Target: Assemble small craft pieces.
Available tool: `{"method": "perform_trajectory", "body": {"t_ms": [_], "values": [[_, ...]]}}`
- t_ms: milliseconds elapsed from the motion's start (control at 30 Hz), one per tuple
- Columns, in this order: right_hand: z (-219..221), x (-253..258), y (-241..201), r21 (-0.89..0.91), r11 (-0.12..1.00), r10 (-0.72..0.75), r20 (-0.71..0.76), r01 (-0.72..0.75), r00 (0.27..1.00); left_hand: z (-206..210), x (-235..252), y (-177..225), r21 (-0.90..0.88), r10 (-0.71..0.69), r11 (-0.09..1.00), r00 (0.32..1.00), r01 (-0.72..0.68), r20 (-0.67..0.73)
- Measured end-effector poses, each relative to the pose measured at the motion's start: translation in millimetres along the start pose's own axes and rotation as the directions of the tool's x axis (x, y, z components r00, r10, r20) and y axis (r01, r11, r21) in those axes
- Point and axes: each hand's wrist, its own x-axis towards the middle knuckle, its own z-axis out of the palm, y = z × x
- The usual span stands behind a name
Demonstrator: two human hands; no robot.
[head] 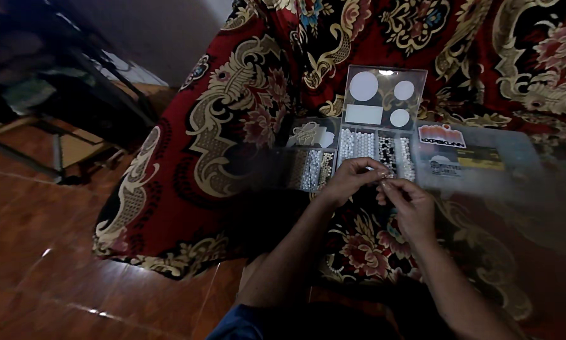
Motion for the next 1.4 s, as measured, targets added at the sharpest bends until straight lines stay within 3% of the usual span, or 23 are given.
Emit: {"method": "perform_trajectory", "body": {"t_ms": [167, 267, 400, 500, 567, 667, 733, 800, 900, 933, 1000, 1067, 1100, 1200, 1400], "values": [[-13, 7, 2, -0.155, 0.980, -0.133, -0.036, 0.126, 0.990, 12, -4, 4, 0.087, -0.080, 0.994, 0.991, 0.070, 0.106], [-23, 12, 3, -0.103, 0.991, -0.097, -0.051, 0.091, 0.994, 19, -8, 6, 0.095, -0.129, 0.989, 0.973, 0.112, 0.190], [-29, 20, -9, 0.242, 0.961, 0.157, -0.092, -0.131, 0.983, 15, -7, 6, 0.143, -0.136, 0.985, 0.945, 0.097, 0.297], [-46, 29, -7, 0.534, 0.833, 0.256, -0.137, -0.146, 0.957, -2, -9, 17, 0.241, -0.139, 0.969, 0.925, 0.054, 0.354], [-61, 37, -6, 0.677, 0.727, 0.303, -0.165, -0.116, 0.938, -20, -13, 27, 0.234, -0.064, 0.972, 0.936, -0.020, 0.347], [-74, 46, -14, 0.777, 0.627, 0.403, -0.253, -0.064, 0.880, -49, -24, 40, 0.107, 0.114, 0.985, 0.976, -0.135, 0.183], [-84, 50, -12, 0.782, 0.622, 0.404, -0.276, -0.041, 0.872, -69, -27, 40, -0.028, 0.274, 0.961, 0.961, -0.274, 0.032], [-99, 51, 2, 0.754, 0.657, 0.314, -0.278, 0.004, 0.908, -83, -26, 41, -0.065, 0.407, 0.906, 0.903, -0.418, -0.139], [-115, 53, 13, 0.672, 0.739, 0.228, -0.295, 0.032, 0.928, -100, -21, 42, 0.198, 0.562, 0.826, 0.752, -0.527, -0.345], [-114, 53, 9, 0.664, 0.747, 0.261, -0.337, 0.032, 0.905, -103, -19, 42, 0.361, 0.605, 0.793, 0.704, -0.490, -0.373], [-107, 56, -2, 0.655, 0.755, 0.341, -0.426, 0.025, 0.838, -106, -19, 43, 0.734, 0.680, 0.633, 0.628, -0.245, -0.377], [-109, 58, -2, 0.630, 0.776, 0.353, -0.461, 0.020, 0.814, -106, -18, 42, 0.885, 0.727, 0.465, 0.573, -0.005, -0.378], [-111, 59, -1, 0.607, 0.794, 0.340, -0.462, 0.013, 0.819, -104, -17, 40, 0.894, 0.748, 0.444, 0.530, 0.049, -0.400], [-108, 58, -5, 0.570, 0.822, 0.328, -0.490, 0.012, 0.807, -102, -14, 38, 0.849, 0.756, 0.525, 0.429, 0.055, -0.495], [-109, 59, -16, 0.496, 0.868, 0.312, -0.578, 0.021, 0.754, -110, -17, 36, 0.696, 0.652, 0.710, 0.476, -0.111, -0.590]]}}
